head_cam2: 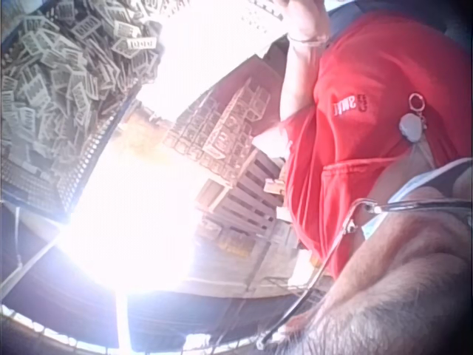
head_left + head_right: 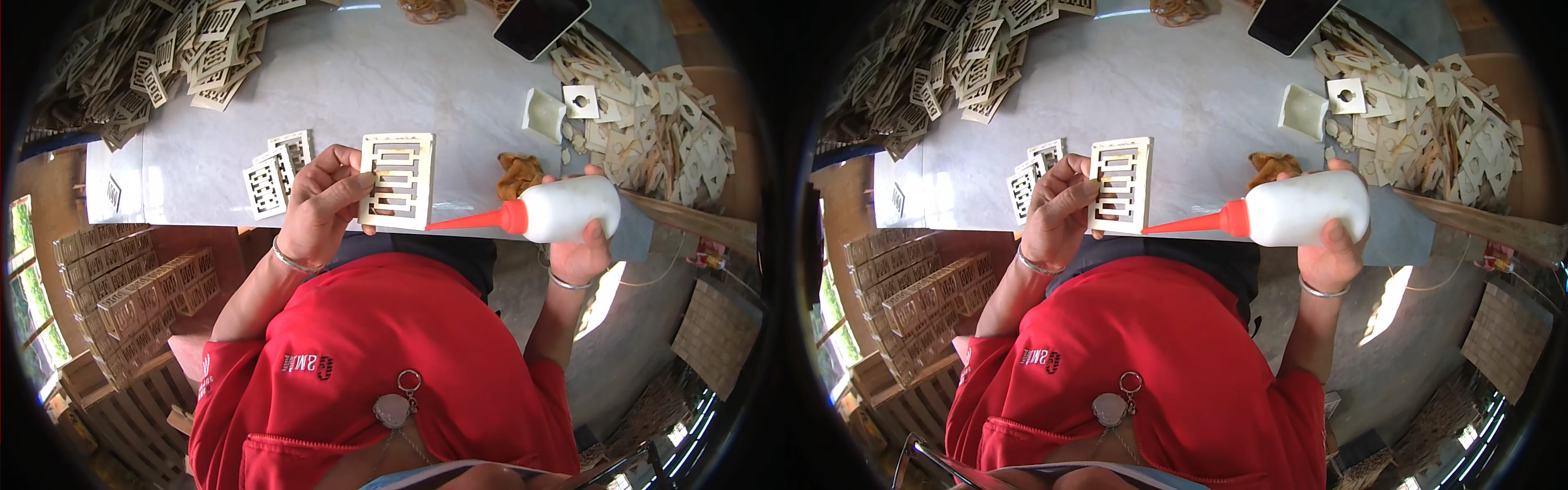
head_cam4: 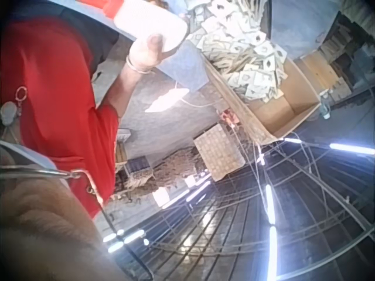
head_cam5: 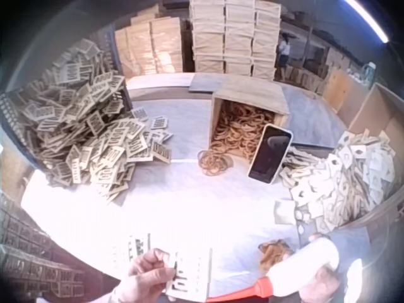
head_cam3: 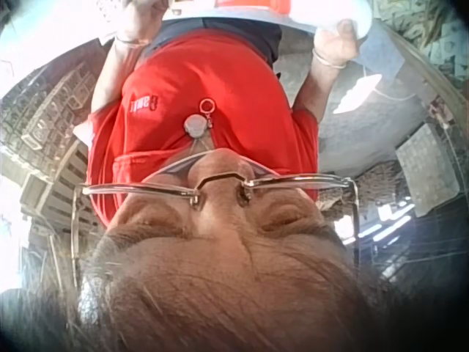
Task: Applying glue to wooden panels and assembling them into small boxes.
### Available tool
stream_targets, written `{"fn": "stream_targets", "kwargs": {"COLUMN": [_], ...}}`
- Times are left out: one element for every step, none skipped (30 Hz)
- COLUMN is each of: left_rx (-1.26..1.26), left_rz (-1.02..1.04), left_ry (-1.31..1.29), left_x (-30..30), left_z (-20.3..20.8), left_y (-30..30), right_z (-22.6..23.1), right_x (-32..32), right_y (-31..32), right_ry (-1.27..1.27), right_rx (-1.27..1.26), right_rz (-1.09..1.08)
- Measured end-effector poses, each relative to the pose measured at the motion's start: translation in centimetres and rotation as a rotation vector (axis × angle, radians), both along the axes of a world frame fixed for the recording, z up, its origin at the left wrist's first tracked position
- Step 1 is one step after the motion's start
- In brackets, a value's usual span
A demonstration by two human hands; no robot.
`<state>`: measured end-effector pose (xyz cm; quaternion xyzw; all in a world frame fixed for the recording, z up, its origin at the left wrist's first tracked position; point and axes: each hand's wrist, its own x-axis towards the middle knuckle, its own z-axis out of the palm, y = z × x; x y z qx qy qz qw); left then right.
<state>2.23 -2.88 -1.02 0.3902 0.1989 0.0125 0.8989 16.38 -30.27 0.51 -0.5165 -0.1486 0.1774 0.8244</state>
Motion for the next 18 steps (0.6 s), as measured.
{"fn": "stream_targets", "kwargs": {"left_rx": [0.001, 0.001, 0.01, 0.028, 0.041, 0.054, 0.072, 0.089, 0.095, 0.106, 0.131, 0.151, 0.155, 0.161, 0.159, 0.187, 0.216, 0.217], "left_rz": [0.002, 0.003, 0.003, 0.027, 0.034, 0.04, 0.042, 0.045, 0.051, 0.061, 0.068, 0.064, 0.052, 0.043, 0.034, 0.033, 0.032, 0.027], "left_ry": [0.01, 0.017, 0.024, 0.044, 0.052, 0.057, 0.048, 0.056, 0.055, 0.059, 0.079, 0.096, 0.103, 0.11, 0.097, 0.118, 0.139, 0.129], "left_x": [0.3, 0.3, 0.2, 0.2, 0.2, 0.3, 0.3, 0.3, 0.3, 0.2, 0.2, 0.2, 0.2, 0.2, 0.3, 0.2, 0.2, 0.3], "left_z": [0.0, 0.1, 0.0, 0.3, 0.1, -0.3, -0.4, -0.6, -1.0, -1.3, -1.6, -1.8, -2.2, -2.5, -2.9, -3.3, -3.6, -3.9], "left_y": [-0.1, -0.2, -0.1, -0.2, -0.2, -0.1, -0.1, -0.1, -0.1, -0.2, -0.2, -0.3, -0.3, -0.3, -0.4, -0.5, -0.6, -0.7], "right_z": [-0.1, -0.6, -0.9, -1.1, -1.2, -1.4, -1.9, -2.8, -3.8, -4.6, -4.9, -5.8, -7.0, -7.7, -8.3, -8.9, -9.4, -9.9], "right_x": [0.0, 0.0, 0.0, 0.2, 0.1, 0.3, 0.6, 1.2, 1.9, 2.6, 3.1, 3.7, 4.3, 4.8, 5.2, 5.5, 5.7, 6.0], "right_y": [-0.2, -0.4, -0.6, -0.6, -0.8, -1.1, -1.5, -2.4, -3.7, -4.6, -5.3, -6.3, -7.7, -8.5, -9.0, -9.3, -9.4, -9.6], "right_ry": [-0.011, -0.003, 0.003, -0.016, 0.03, 0.074, 0.063, 0.042, 0.168, 0.298, 0.292, 0.277, 0.288, 0.302, 0.291, 0.281, 0.241, 0.201], "right_rx": [-0.007, 0.005, 0.016, 0.008, 0.06, 0.113, 0.162, 0.157, 0.2, 0.25, 0.169, 0.17, 0.117, 0.066, 0.034, 0.04, -0.039, -0.117], "right_rz": [-0.014, 0.009, 0.03, 0.017, -0.034, -0.085, -0.127, -0.144, -0.292, -0.435, -0.511, -0.522, -0.591, -0.657, -0.677, -0.683, -0.685, -0.687]}}
